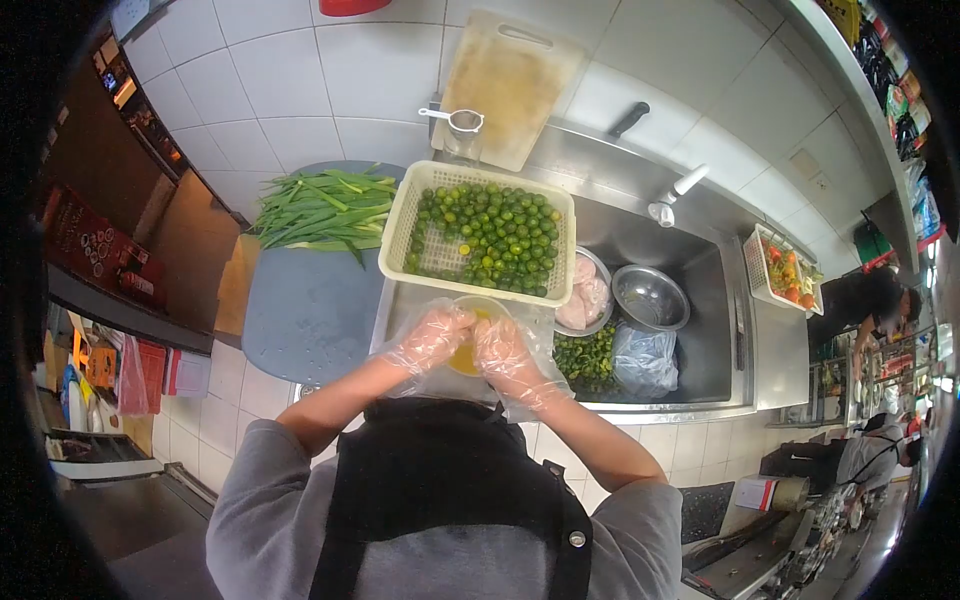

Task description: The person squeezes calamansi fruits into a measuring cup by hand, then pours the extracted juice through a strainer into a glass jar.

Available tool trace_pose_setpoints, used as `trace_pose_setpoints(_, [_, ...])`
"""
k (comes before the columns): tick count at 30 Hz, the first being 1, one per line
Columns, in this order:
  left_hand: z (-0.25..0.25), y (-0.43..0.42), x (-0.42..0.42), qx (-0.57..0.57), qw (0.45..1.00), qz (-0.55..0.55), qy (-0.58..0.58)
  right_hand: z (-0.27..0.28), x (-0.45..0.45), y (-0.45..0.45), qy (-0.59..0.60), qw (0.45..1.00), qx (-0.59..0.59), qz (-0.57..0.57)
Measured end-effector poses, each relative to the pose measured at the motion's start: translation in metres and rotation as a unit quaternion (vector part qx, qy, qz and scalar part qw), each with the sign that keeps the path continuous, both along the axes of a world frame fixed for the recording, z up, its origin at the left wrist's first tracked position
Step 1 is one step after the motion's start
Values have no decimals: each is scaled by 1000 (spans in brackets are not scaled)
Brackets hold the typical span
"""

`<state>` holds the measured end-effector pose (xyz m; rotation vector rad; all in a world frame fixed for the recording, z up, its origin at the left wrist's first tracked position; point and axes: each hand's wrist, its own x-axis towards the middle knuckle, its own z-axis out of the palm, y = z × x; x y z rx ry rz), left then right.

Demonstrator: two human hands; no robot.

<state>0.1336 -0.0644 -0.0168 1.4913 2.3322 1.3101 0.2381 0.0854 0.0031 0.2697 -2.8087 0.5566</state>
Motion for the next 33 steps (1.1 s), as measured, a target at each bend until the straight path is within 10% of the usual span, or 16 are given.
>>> trace_pose_setpoints(5, [27,-8,-2,-41,999,-6,-7,12,0,-5,-49,996,74,-9])
trace_pose_setpoints(7, [31,-9,-4,-18,994,-23,-104,29,-2,-12,-46,985,-165,-12])
trace_pose_setpoints(14, [43,-7,-1,-29,999,-30,33,17,10,-3,-95,977,-187,-22])
trace_pose_setpoints(33, [25,-10,5,70,971,10,-230,-1,5,3,-10,1000,-17,5])
